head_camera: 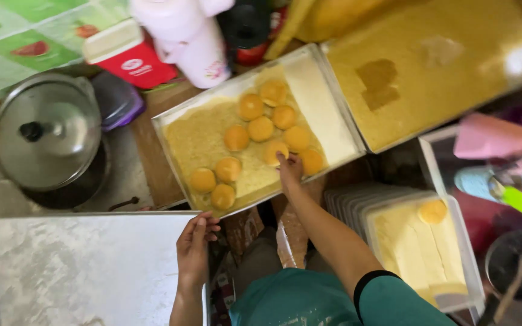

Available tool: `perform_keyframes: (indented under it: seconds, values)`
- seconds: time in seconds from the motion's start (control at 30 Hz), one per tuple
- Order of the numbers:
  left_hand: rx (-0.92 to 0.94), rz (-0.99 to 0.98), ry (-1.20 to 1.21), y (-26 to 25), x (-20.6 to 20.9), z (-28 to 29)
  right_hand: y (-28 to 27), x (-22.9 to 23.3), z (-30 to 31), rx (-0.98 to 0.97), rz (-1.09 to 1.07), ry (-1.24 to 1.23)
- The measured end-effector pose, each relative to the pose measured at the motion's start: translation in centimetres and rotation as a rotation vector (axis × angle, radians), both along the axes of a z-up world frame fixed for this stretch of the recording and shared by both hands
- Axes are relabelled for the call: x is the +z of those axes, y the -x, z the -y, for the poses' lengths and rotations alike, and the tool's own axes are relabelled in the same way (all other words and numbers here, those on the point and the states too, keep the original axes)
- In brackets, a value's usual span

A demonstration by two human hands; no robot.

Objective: The person places a sheet of parchment paper into a plastic container, then transfers round baked buns from a metal tray into the container one by one. The person closes the container lid and sets it aside.

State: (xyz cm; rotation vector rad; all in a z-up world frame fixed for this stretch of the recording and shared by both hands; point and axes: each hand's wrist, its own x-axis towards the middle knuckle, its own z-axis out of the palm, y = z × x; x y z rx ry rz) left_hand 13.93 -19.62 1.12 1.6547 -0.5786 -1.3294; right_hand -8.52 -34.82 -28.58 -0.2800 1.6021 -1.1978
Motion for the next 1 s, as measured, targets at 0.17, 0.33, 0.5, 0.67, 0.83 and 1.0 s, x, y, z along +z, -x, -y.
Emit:
perform_keyframes:
  seconds: [0.17, 0.33, 0.5, 0.67, 0.83, 1.0]
  values:
    - [-0.141, -0.06, 0.005, 5.4, -0.5, 0.2, 8.5, 5.1, -5.7, -0.096, 0.153, 0.048]
    - [-0.308, -0.099, 0.02, 12.6, -0.4, 0.3, 22.0, 11.2, -15.2, -0.172, 0.079, 0.141]
    - [-0.459, -0.106, 0.023, 18.4, 0.3, -0.2, 33.4, 10.4, -25.6, -0.357, -0.005, 0.077]
    - [-0.547, -0.053, 0.006, 21.9, 1.1, -0.9, 37.5, 2.3, -28.3, -0.448, 0.052, -0.094]
    - [-0.589, 0.011, -0.012, 23.1, 1.7, -2.1, 37.6, -0.5, -27.1, -0.406, 0.105, -0.184]
    - [-0.576, 0.051, -0.035, 22.2, 1.6, -2.8, 37.1, -5.0, -27.0, -0.443, -0.187, -0.07]
